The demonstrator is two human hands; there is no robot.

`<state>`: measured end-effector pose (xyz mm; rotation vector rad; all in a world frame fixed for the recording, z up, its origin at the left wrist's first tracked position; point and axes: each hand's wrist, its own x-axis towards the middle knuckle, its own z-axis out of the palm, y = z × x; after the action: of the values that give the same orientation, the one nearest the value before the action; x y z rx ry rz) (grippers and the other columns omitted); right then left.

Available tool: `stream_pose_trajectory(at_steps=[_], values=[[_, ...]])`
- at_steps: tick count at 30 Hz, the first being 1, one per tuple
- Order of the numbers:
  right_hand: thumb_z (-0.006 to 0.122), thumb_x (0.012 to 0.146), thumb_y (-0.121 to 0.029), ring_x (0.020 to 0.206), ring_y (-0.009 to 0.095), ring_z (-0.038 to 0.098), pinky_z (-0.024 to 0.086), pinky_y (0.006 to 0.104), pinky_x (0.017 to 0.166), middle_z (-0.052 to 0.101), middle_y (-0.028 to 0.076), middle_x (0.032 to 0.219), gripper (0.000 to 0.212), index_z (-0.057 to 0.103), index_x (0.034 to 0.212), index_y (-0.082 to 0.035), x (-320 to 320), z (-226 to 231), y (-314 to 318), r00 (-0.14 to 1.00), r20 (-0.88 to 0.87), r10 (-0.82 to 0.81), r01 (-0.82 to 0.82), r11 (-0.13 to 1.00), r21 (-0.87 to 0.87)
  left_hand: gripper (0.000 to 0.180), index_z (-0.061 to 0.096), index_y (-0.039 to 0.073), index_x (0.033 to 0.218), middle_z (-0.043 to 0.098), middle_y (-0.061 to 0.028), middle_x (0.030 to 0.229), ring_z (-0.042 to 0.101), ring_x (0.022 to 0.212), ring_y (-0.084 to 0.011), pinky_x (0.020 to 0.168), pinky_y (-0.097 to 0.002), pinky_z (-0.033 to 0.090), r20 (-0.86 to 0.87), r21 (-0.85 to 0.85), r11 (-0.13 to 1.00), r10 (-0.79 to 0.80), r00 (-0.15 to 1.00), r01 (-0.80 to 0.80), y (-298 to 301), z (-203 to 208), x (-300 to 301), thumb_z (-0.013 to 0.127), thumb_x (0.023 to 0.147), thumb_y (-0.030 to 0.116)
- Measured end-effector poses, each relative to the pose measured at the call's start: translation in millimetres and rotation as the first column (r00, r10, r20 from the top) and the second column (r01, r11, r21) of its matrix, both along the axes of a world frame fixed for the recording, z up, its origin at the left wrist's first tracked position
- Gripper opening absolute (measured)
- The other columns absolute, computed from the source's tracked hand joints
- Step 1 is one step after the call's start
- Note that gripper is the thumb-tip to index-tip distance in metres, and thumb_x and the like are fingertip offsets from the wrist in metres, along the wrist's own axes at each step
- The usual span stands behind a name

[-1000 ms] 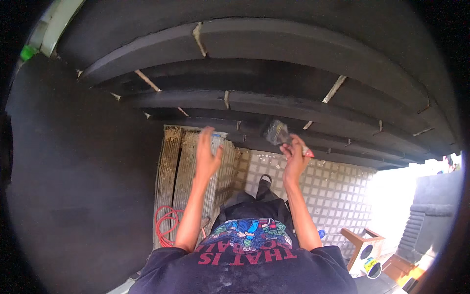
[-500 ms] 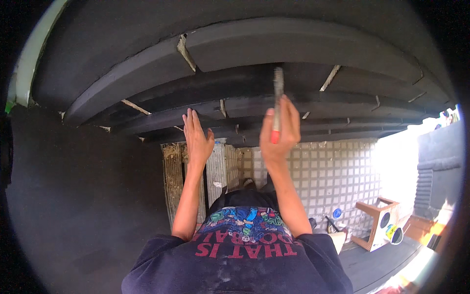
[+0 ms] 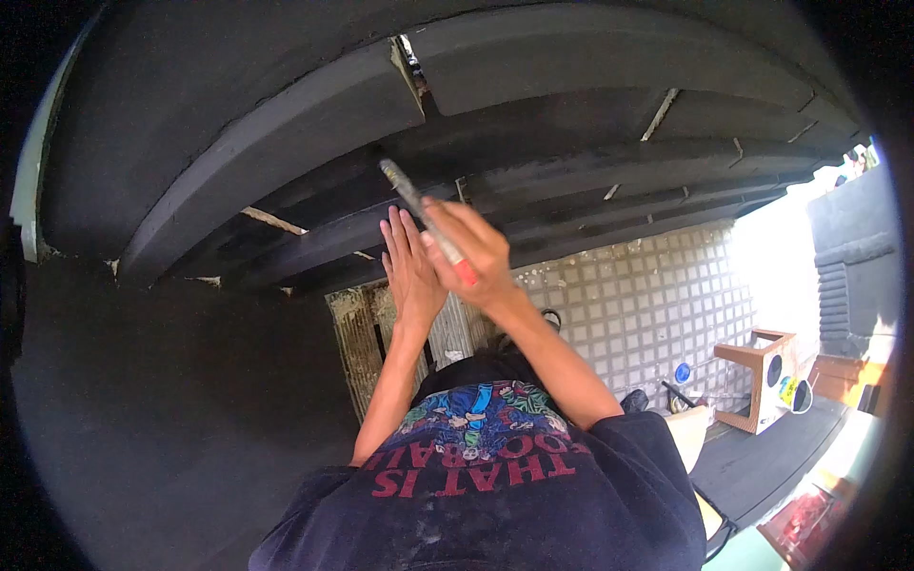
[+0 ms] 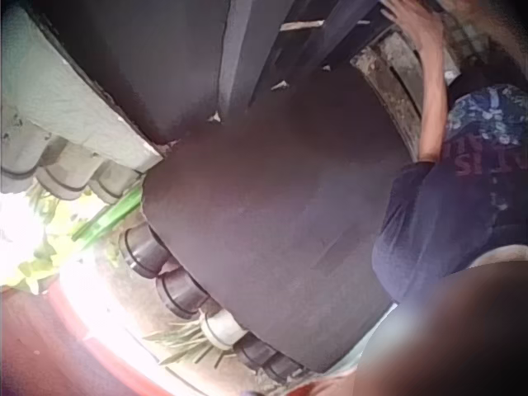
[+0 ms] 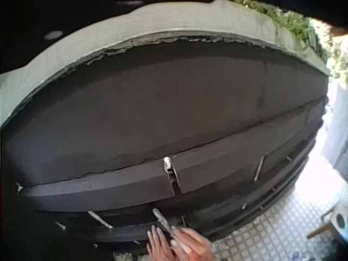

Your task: Apply black paint to the slats of a fence using a brush.

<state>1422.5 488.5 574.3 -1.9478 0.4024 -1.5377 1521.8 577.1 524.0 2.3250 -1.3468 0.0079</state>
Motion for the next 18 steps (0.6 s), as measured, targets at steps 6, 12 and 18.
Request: stream_pose_trajectory(at_steps=[6, 12, 18], values=[[0.074, 0.086, 0.002, 0.095, 0.032, 0.074, 0.059, 0.0359, 0.086, 0.075, 0.02, 0.11, 0.025, 0.073, 0.11, 0.006, -38.0, -8.0, -55.5, 0.982, -0.056, -0.181, 0.176, 0.981, -0.075, 0.102, 0.015, -0.001, 0.164, 0.013, -0.0178, 0.173, 0.014, 0.158, -0.0447, 0.114, -0.0669, 0.038, -0.033, 0.097, 0.995, -0.037, 0.999, 0.04, 8.4, 7.8, 11.9, 0.067, 0.077, -0.002], [0.076, 0.087, 0.0, 0.096, 0.029, 0.074, 0.058, 0.0344, 0.086, 0.076, 0.019, 0.11, 0.023, 0.073, 0.108, 0.007, -74.7, -5.2, -85.0, 0.969, -0.096, -0.228, 0.222, 0.973, -0.068, 0.101, 0.016, 0.001, 0.164, 0.014, -0.0168, 0.173, 0.014, 0.158, -0.0449, 0.113, -0.0661, 0.04, -0.031, 0.05, 0.997, -0.049, 0.998, 0.05, 9.4, 7.8, 11.0, 0.066, 0.077, -0.003], [0.077, 0.087, 0.001, 0.095, 0.028, 0.075, 0.058, 0.0348, 0.087, 0.077, 0.019, 0.109, 0.024, 0.074, 0.111, 0.006, -104.1, -8.4, -101.9, 0.941, -0.111, -0.32, 0.317, 0.947, -0.045, 0.1, 0.017, 0.0, 0.164, 0.014, -0.0168, 0.173, 0.014, 0.159, -0.0444, 0.112, -0.0639, 0.041, -0.062, -0.001, 0.997, -0.075, 0.995, 0.075, 8.7, 0.6, 13.8, 0.066, 0.076, -0.003]])
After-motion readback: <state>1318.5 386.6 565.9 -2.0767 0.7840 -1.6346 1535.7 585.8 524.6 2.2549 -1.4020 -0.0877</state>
